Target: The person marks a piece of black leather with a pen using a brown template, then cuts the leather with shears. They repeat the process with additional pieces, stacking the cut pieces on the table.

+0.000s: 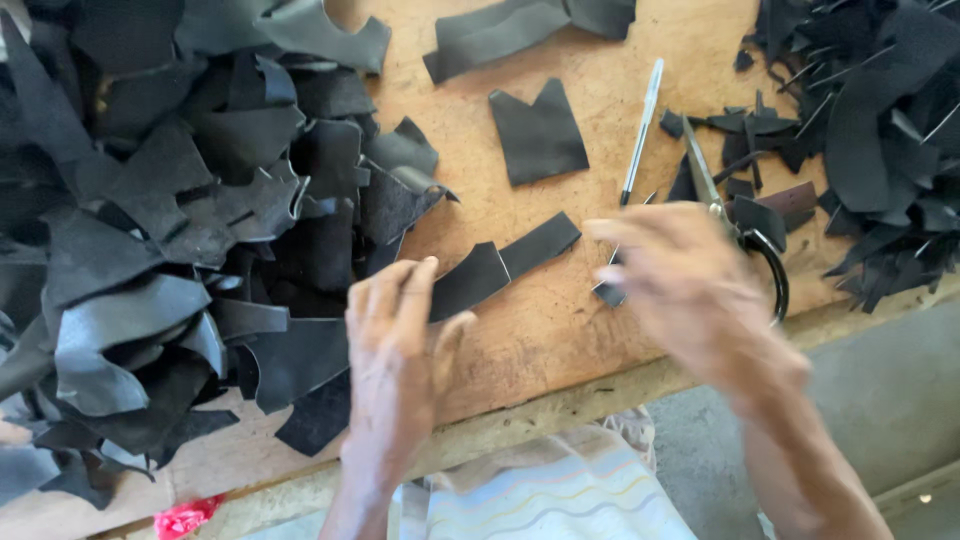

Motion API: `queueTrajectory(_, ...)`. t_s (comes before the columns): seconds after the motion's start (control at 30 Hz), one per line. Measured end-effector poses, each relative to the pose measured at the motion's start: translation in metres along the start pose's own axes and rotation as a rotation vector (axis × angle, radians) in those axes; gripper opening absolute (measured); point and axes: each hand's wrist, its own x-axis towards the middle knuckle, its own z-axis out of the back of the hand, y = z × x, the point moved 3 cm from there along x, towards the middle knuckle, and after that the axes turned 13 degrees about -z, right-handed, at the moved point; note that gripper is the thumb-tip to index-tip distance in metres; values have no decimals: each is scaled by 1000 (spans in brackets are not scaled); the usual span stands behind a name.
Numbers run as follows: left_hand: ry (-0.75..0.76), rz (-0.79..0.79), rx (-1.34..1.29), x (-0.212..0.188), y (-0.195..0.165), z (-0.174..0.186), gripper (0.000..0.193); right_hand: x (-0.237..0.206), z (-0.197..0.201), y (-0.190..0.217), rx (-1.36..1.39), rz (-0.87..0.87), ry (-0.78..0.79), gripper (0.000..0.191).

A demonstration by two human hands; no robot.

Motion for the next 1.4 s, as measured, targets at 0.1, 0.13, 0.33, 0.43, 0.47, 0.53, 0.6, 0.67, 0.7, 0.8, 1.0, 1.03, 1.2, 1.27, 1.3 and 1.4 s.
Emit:
queueTrajectory(0.1, 109, 18, -41, 4, 1, -6, 53, 24, -29, 8, -46, 170, 33, 50)
queueTrajectory(0.13, 129, 23, -55, 5, 2, -6, 53, 28, -34, 9, -74, 212, 50, 55)
queueTrajectory(0.33, 245, 51, -113, 15, 1, -6, 56, 27, -28, 1, 26, 116, 187, 42)
queueTrajectory(0.43, 245, -12, -153, 29, -4, 2, 59, 30, -8, -9, 40, 133, 92, 43)
queueTrajectory(0.47, 215, -46, -175, 36, -6, 7, 62, 35, 0, -16, 27, 101, 73, 43)
queueTrajectory(0.53, 199, -90, -190, 53, -8, 16, 68, 47, 14, -33, 1, 37, 35, 42)
queueTrajectory(0.6, 221, -117, -172, 77, -7, 21, 73, 67, 23, -49, -31, 27, 21, 38)
queueTrajectory(0.67, 219, -147, -147, 103, -6, 24, 66, 87, 29, -62, -68, -4, 4, 37)
queueTrajectory(0.7, 215, -162, -132, 118, -5, 23, 63, 98, 33, -67, -89, -25, -9, 38)
queueTrajectory(0.8, 206, -232, -29, 158, -4, 15, 60, 126, 44, -76, -122, -42, -67, 41)
queueTrajectory(1.0, 213, -275, 11, 206, 13, -9, 53, 163, 48, -79, -163, 38, -142, 42)
queueTrajectory(1.03, 208, -281, 27, 211, 18, -15, 52, 168, 48, -81, -172, 49, -151, 41)
queueTrajectory(1.2, 250, -244, 155, 237, 47, -57, 50, 203, 20, -90, -206, 76, -96, 47)
queueTrajectory(1.27, 155, -243, 112, 239, 56, -72, 53, 208, 14, -95, -205, 106, -91, 51)
queueTrajectory(1.3, 109, -244, 87, 240, 60, -79, 54, 209, 11, -98, -181, 124, -93, 52)
queueTrajectory(1.4, 53, -300, 29, 236, 72, -94, 54, 208, 8, -105, -82, 139, -51, 48)
